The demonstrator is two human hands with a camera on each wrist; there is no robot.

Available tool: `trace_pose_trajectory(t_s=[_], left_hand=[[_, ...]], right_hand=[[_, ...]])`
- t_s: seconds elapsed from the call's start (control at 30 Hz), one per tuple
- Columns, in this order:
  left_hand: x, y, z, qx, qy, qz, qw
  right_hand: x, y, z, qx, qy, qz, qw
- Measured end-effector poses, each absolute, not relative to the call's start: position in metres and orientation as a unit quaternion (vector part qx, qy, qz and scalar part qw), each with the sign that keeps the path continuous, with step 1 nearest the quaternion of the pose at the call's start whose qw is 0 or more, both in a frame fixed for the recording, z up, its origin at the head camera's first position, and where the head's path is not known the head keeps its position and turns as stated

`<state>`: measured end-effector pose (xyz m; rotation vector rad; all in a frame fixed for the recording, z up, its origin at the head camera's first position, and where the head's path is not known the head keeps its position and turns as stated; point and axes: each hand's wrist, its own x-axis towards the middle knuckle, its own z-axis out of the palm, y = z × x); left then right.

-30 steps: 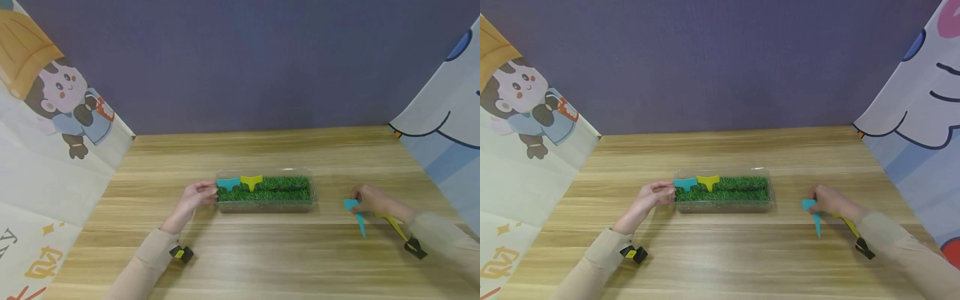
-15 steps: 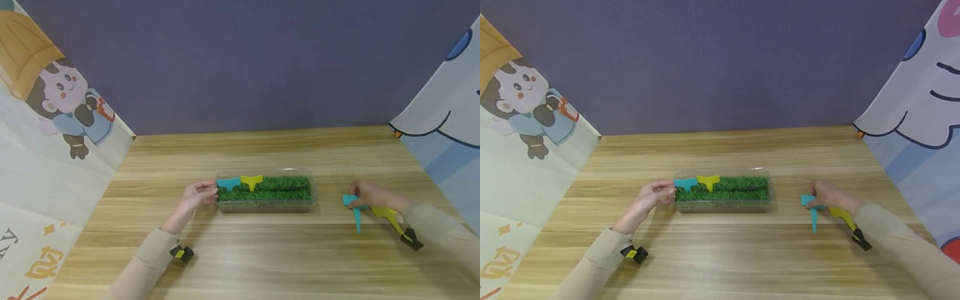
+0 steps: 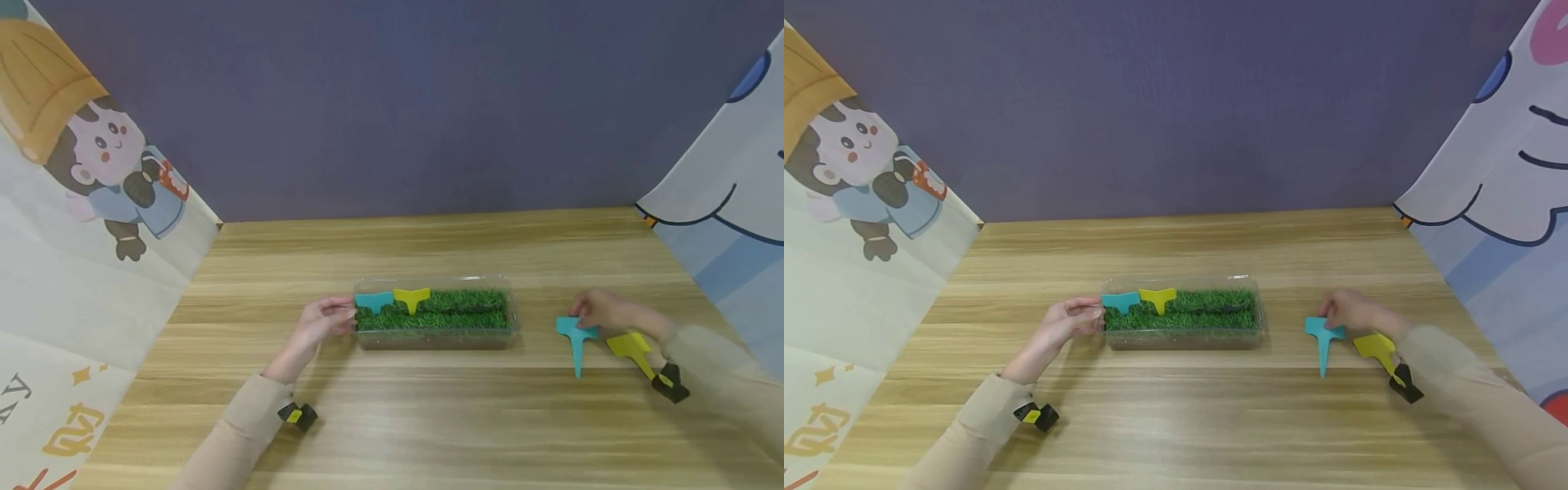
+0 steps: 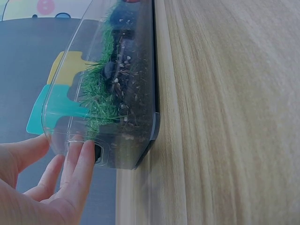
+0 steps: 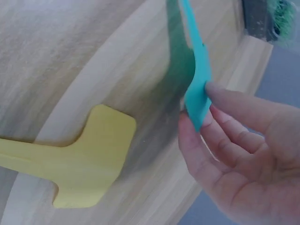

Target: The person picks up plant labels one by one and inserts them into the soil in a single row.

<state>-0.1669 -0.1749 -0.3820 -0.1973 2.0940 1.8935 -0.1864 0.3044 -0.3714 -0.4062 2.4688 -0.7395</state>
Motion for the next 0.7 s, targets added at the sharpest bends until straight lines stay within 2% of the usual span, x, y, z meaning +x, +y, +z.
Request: trace_pose_trajectory(t_s=[0.2, 0.47, 0.7], left_hand=[[-0.166, -0.175, -0.382, -0.068, 0.732, 0.660, 0.155], [-0.167, -0.175, -0.383, -0.067, 0.730, 0.662, 0.156], [-0.166, -0.174, -0.381, -0.066, 0.732, 0.661, 0.152]], right_hand=[[-0.187, 0.305, -0.365, -0.139, 0.905, -0.288, 0.281], [-0.185, 0.304, -0.355, -0.120, 0.903, -0.311, 0.271], [-0.181, 0.299, -0.340, -0.142, 0.918, -0.301, 0.216]])
